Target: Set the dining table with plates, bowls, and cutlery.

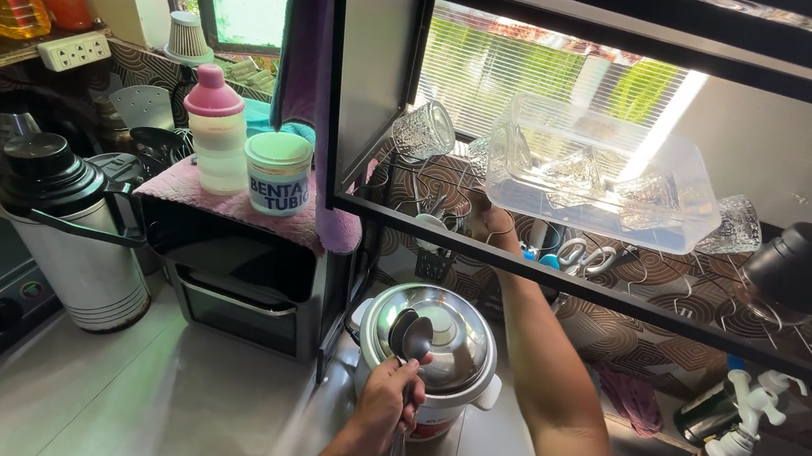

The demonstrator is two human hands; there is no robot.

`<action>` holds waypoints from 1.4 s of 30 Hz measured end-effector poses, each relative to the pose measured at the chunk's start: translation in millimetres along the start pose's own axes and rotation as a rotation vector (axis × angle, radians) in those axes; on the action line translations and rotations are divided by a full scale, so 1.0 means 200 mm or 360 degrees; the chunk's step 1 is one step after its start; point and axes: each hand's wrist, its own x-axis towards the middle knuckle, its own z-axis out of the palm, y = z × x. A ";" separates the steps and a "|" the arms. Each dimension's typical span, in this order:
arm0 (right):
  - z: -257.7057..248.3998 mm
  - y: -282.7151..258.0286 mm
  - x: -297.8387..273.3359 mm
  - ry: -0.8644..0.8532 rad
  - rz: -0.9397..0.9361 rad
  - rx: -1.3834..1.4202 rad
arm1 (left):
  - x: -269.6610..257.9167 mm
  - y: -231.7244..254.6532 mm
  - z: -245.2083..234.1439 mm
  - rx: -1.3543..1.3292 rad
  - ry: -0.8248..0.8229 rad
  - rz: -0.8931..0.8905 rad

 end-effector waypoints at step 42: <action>0.75 -1.00 -0.99 -0.0361 -0.1704 -0.1934 | 0.02 -0.01 0.03 -0.0068 0.0048 0.0009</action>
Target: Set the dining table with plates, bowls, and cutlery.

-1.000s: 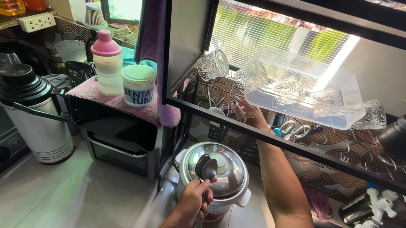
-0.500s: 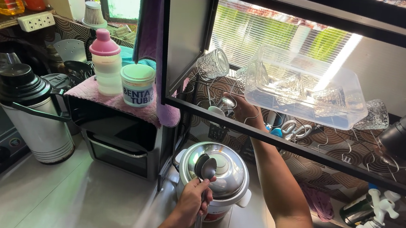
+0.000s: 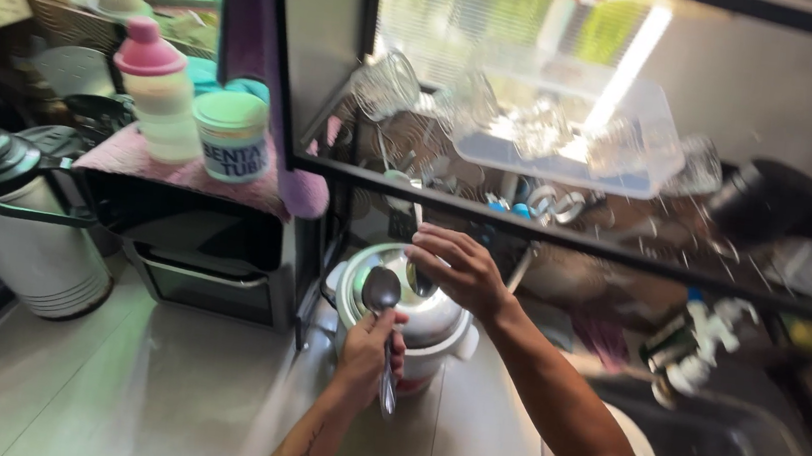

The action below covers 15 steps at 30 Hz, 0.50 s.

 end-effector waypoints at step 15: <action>-0.18 -0.93 -0.17 0.0406 0.2383 0.0978 | -0.28 -0.09 -0.02 0.0233 -0.0660 -0.0187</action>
